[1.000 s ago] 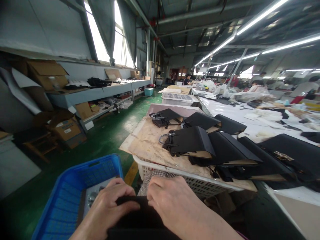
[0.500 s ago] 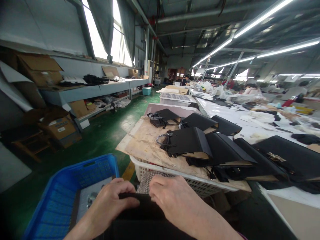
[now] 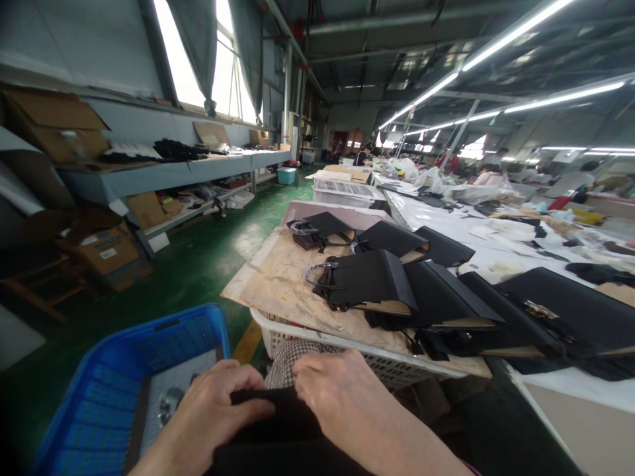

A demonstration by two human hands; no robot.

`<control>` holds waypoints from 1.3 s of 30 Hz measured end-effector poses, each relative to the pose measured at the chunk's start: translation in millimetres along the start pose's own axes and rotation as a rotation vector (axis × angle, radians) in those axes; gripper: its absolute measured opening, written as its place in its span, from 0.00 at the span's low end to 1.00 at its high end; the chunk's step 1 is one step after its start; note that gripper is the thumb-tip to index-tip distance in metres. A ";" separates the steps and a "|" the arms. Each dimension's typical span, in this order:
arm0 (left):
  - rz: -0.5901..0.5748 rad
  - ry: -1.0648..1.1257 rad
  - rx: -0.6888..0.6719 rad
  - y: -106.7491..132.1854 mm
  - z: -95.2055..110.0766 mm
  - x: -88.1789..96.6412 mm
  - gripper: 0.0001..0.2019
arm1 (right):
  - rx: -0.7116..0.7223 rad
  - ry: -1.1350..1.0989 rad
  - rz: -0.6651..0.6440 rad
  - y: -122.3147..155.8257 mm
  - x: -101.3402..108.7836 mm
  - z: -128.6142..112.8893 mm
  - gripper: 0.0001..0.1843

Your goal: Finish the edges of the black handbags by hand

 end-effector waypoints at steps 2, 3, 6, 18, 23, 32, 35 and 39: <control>-0.003 -0.003 -0.008 0.2 -0.7 -1.8 0.06 | -0.027 0.003 -0.008 -1.7 0.2 0.7 0.13; -0.005 -0.004 -0.010 0.2 -1.1 -2.6 0.06 | -0.048 0.001 -0.014 -2.6 0.3 1.7 0.12; 0.000 -0.003 -0.013 0.6 -0.7 -2.6 0.06 | -0.122 -0.035 -0.030 -4.9 0.5 5.5 0.09; 0.013 0.001 -0.014 2.6 3.6 -1.9 0.04 | -0.193 -0.131 -0.029 -0.4 3.0 6.7 0.09; -0.001 -0.031 -0.008 3.0 3.9 -3.0 0.05 | -0.180 -0.165 -0.054 3.5 3.1 3.4 0.09; -0.012 -0.031 -0.022 3.8 4.5 -4.7 0.06 | -0.139 -0.255 -0.049 7.6 2.1 2.0 0.10; -0.009 -0.039 -0.016 5.5 6.5 -5.2 0.07 | -0.149 -0.243 -0.062 8.1 3.2 3.6 0.10; 0.007 -0.063 -0.027 5.8 9.6 -5.4 0.05 | -0.176 -0.233 -0.088 9.5 4.1 5.5 0.08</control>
Point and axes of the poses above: each hand's wrist, its own y-axis away from the middle knuckle, its own x-axis out of the back of the hand, z = x × y, the point moved 8 cm from there along -y, towards the middle knuckle, and after that the axes turned 4 degrees about -x, right-handed, at the moved point
